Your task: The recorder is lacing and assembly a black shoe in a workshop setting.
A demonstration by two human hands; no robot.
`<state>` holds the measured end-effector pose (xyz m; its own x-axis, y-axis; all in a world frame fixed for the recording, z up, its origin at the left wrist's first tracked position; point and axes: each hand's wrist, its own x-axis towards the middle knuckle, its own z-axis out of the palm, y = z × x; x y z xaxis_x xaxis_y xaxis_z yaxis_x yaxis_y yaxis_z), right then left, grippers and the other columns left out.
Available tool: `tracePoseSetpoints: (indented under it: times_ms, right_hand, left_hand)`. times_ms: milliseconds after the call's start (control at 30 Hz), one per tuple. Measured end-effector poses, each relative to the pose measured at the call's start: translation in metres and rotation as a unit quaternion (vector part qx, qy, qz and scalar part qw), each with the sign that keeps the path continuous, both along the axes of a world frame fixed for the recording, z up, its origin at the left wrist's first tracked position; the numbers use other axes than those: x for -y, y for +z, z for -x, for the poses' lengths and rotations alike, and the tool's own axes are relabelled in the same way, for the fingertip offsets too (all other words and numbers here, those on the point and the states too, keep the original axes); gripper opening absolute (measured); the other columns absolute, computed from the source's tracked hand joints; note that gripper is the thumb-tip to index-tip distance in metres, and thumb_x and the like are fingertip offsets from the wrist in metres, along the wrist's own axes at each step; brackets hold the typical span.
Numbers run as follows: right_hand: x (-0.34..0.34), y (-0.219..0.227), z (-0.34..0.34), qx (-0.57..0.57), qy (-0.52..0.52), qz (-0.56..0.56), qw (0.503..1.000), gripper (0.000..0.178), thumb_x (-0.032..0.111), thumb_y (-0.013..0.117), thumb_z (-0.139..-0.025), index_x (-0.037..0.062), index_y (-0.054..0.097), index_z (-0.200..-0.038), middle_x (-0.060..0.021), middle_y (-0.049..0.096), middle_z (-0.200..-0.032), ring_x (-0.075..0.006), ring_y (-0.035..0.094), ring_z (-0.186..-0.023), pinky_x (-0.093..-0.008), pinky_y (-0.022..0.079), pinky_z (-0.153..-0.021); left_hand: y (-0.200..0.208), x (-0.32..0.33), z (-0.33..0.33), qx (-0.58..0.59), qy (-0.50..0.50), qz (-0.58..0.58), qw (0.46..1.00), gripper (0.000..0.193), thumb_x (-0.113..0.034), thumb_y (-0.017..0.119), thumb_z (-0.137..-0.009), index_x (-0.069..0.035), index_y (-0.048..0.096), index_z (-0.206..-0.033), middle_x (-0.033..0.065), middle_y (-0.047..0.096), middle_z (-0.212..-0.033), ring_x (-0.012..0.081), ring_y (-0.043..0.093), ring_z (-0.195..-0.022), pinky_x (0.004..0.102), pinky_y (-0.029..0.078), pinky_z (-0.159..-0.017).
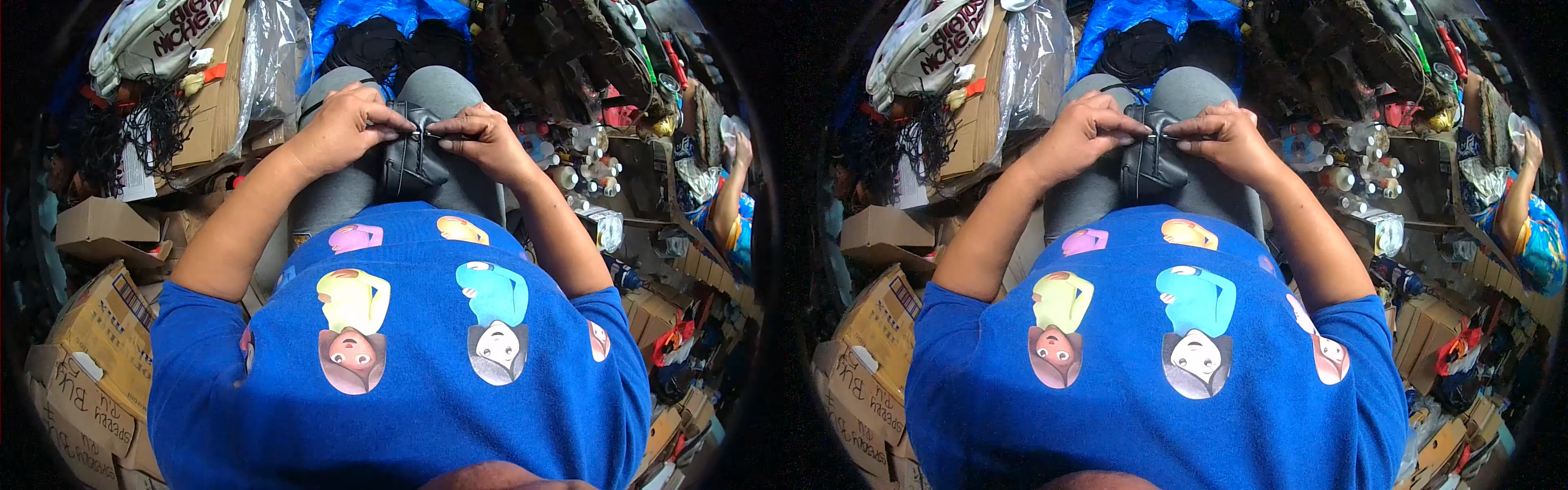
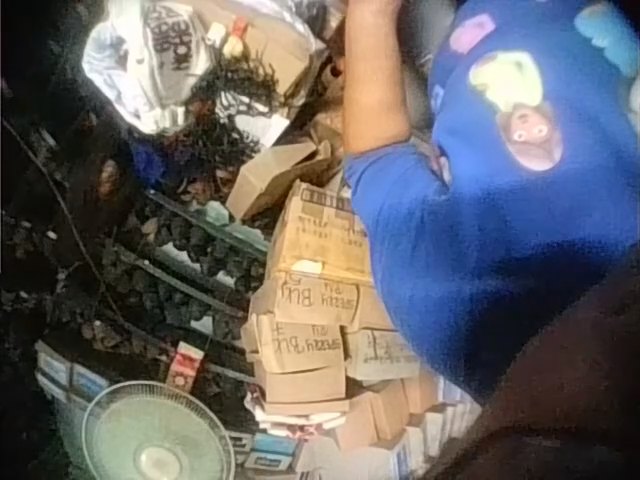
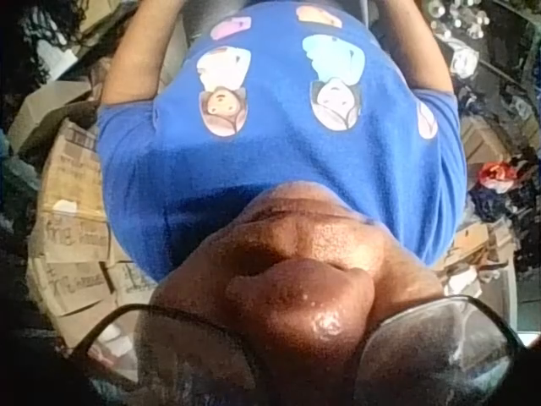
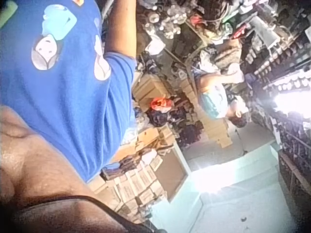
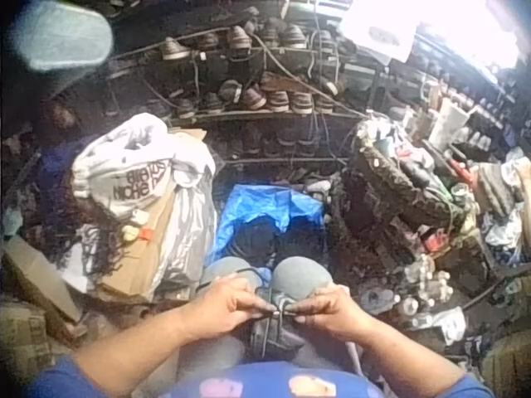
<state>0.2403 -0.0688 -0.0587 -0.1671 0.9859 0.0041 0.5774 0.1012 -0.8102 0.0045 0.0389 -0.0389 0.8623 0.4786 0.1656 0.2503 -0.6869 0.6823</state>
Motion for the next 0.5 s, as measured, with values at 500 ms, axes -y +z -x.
tracePoseSetpoints:
  times_ms: [500]
  right_hand:
    - [-0.017,0.006,0.017,-0.176,-0.138,0.189,0.956,0.023,0.018,0.078,-0.075,0.0070,0.073,-0.094,-0.0041,0.071,-0.084,-0.0084,0.064,-0.076,-0.0244,0.051,-0.074]
  left_hand:
    - [-0.005,0.006,-0.020,0.038,0.093,0.034,0.994,0.012,-0.013,0.075,-0.069,-0.007,0.071,-0.079,0.0074,0.064,-0.080,0.0217,0.056,-0.080,0.0342,0.044,-0.077]
